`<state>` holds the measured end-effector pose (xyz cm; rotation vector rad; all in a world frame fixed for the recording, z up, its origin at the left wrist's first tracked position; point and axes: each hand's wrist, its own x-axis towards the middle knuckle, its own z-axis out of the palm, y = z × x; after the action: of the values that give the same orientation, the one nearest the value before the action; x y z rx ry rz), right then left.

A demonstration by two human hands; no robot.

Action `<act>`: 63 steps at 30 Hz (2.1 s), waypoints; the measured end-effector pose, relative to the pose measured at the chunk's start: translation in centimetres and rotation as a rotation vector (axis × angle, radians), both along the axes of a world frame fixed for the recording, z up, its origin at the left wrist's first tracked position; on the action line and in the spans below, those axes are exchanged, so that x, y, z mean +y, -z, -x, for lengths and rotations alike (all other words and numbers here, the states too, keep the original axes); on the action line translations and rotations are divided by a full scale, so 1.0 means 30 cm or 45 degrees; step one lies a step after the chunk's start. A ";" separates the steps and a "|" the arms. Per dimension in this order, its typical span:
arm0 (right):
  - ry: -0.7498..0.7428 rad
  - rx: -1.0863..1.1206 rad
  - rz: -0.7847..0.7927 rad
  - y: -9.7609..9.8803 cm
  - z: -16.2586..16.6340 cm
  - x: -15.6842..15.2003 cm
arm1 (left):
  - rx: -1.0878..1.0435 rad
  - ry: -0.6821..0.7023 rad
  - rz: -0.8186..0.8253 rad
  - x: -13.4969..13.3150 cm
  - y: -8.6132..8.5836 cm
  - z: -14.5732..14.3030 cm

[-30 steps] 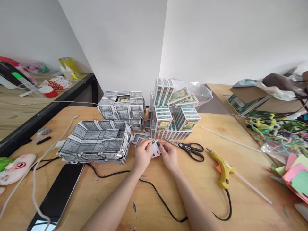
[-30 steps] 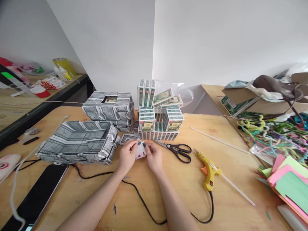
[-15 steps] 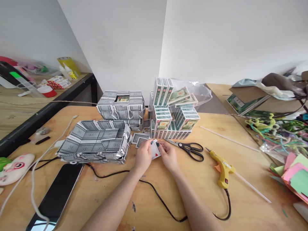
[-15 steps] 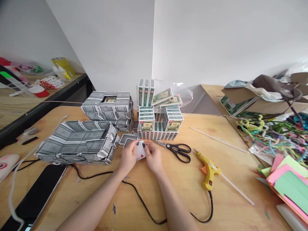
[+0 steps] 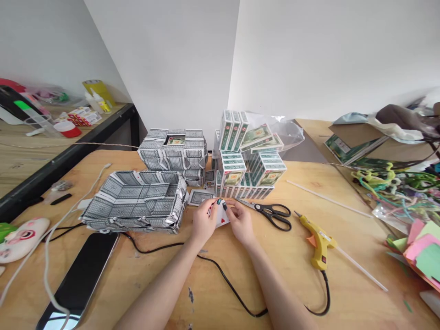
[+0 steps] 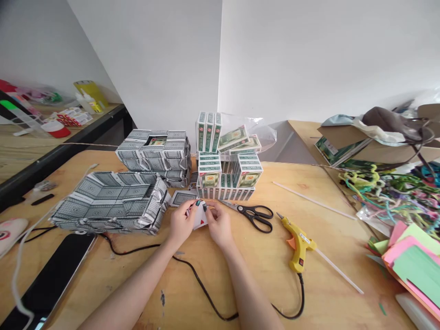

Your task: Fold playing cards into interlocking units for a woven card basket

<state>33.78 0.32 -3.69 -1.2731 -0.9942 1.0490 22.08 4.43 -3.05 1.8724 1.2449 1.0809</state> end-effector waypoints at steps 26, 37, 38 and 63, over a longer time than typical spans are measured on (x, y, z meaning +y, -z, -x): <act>0.448 -0.267 -0.234 0.010 -0.033 0.005 | 0.022 0.125 -0.123 -0.036 0.000 -0.006; 0.545 -0.361 -0.266 -0.001 -0.036 -0.002 | 0.079 0.174 -0.081 -0.044 0.009 -0.012; 0.550 -0.359 -0.264 0.000 -0.036 -0.002 | 0.083 0.184 -0.076 -0.044 0.011 -0.011; 0.509 -0.205 -0.009 0.039 -0.043 0.011 | -0.219 0.337 0.256 -0.029 -0.004 0.000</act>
<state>35.07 0.66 -4.87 -1.4931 -0.8143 0.6425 22.08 3.56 -2.93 1.6959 0.9410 0.9166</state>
